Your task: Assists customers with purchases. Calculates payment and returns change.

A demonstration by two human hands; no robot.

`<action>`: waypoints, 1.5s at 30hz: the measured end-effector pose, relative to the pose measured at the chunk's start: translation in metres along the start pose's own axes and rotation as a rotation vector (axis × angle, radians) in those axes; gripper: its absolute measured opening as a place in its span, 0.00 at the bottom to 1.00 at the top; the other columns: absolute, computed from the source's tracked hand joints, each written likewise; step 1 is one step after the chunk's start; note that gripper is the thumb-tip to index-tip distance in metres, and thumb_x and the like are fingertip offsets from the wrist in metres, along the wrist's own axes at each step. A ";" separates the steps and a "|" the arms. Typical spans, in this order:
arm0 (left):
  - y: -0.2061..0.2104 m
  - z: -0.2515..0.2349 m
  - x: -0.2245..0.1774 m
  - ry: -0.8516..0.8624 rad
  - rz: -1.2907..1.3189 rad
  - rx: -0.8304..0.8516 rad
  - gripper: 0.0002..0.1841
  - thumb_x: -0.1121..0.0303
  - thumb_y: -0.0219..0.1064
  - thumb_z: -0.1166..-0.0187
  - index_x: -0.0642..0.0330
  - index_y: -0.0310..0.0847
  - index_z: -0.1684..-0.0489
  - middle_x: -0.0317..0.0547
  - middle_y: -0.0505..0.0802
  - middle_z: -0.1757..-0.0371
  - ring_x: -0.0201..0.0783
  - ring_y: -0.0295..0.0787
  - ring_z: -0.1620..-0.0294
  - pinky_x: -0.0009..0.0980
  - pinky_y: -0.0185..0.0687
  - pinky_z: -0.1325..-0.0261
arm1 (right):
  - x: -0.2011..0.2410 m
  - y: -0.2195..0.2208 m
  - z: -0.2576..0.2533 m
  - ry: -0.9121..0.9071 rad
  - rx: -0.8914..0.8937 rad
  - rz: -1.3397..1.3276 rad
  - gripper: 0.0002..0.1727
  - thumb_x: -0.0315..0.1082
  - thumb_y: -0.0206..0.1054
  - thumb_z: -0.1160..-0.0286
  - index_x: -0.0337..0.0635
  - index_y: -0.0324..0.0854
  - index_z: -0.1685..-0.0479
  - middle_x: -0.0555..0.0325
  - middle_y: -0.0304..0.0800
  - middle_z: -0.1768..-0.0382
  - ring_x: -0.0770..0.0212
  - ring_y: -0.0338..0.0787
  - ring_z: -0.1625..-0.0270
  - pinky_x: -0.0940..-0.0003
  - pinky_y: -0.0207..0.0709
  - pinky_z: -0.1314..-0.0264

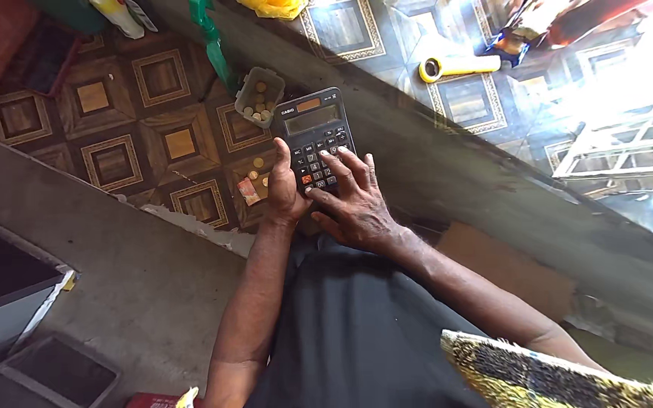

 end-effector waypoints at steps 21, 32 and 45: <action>-0.013 0.008 0.000 0.028 0.057 -0.026 0.39 0.32 0.28 0.12 0.46 0.79 0.29 0.45 0.92 0.38 0.42 0.91 0.38 0.46 0.90 0.40 | -0.017 -0.017 0.024 0.103 -0.178 0.004 0.12 0.45 0.63 0.21 0.52 0.91 0.57 0.41 0.82 0.27 0.34 0.71 0.16 0.30 0.56 0.16; -0.035 0.022 0.019 0.005 0.124 -0.068 0.35 0.33 0.33 0.12 0.45 0.79 0.30 0.45 0.93 0.40 0.42 0.92 0.40 0.45 0.91 0.41 | -0.023 -0.014 0.033 0.184 -0.140 -0.045 0.15 0.47 0.64 0.20 0.47 0.91 0.53 0.40 0.84 0.28 0.35 0.74 0.18 0.33 0.65 0.19; -0.032 0.021 0.075 -0.317 0.107 -0.032 0.38 0.36 0.30 0.10 0.56 0.78 0.34 0.52 0.94 0.50 0.44 0.94 0.49 0.41 0.91 0.44 | -0.023 -0.019 0.034 0.186 -0.132 -0.059 0.18 0.46 0.64 0.20 0.40 0.90 0.51 0.34 0.83 0.30 0.35 0.76 0.21 0.44 0.68 0.20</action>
Point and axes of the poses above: each hand's wrist, its own z-axis away from the middle knuckle, its own y-axis out of the palm, x = y × z, the point moved 1 cm from there along -z, towards the middle knuckle
